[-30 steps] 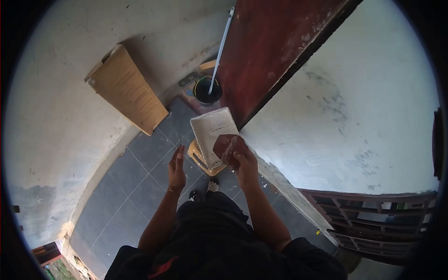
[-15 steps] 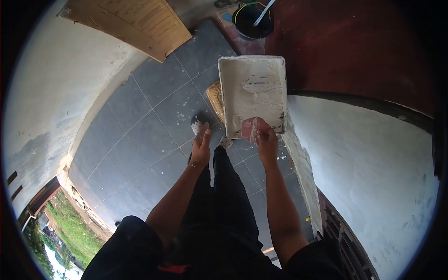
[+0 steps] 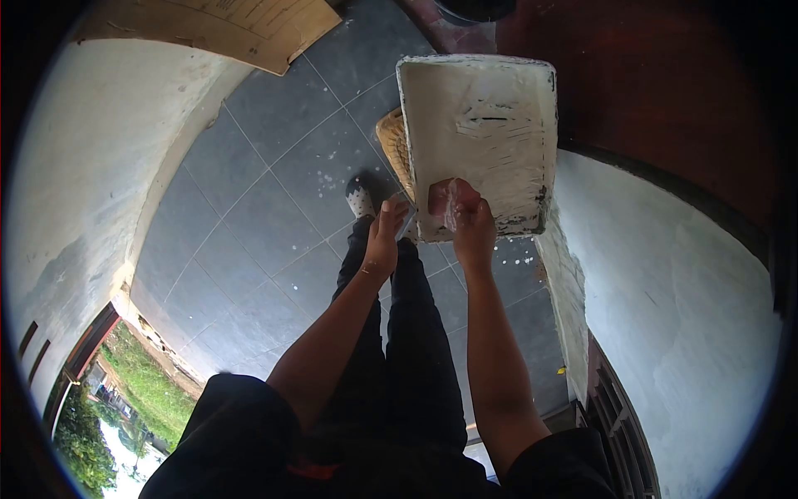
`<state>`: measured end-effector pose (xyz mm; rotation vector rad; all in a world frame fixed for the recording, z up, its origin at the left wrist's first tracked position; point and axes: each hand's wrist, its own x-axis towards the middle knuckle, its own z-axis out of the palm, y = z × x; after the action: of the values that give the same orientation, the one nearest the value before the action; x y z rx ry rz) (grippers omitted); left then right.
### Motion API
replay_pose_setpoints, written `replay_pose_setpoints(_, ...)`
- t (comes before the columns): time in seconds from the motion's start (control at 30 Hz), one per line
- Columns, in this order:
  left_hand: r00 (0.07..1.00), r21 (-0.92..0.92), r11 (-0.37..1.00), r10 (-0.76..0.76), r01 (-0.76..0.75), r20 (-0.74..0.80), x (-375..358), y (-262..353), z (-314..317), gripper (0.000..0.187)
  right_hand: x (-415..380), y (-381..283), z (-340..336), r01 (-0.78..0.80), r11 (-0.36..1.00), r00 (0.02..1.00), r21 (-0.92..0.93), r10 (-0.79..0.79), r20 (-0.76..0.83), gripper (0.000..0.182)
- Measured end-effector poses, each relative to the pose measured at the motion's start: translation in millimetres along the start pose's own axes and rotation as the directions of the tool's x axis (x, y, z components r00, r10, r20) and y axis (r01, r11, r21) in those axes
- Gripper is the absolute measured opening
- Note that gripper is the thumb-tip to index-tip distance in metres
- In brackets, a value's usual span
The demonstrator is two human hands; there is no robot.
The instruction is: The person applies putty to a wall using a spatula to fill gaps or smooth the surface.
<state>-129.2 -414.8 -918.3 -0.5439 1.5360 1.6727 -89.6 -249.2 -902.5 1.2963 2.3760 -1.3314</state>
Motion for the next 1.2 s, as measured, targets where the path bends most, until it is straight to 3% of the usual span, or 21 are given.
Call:
replay_pose_setpoints(0.67,0.998,-0.085,0.996,-0.022,0.027,0.065,13.9,0.6,5.5,0.084,10.9,-2.0,7.5,-0.026,0.998,0.998,0.062,0.023,0.055,0.020)
replay_pose_setpoints(1.2,0.997,-0.105,0.994,-0.018,0.026,0.075,14.8,-1.4,4.5,0.087,24.9,18.2,3.5,-0.105,0.963,0.981,0.247,0.060,0.185,0.023)
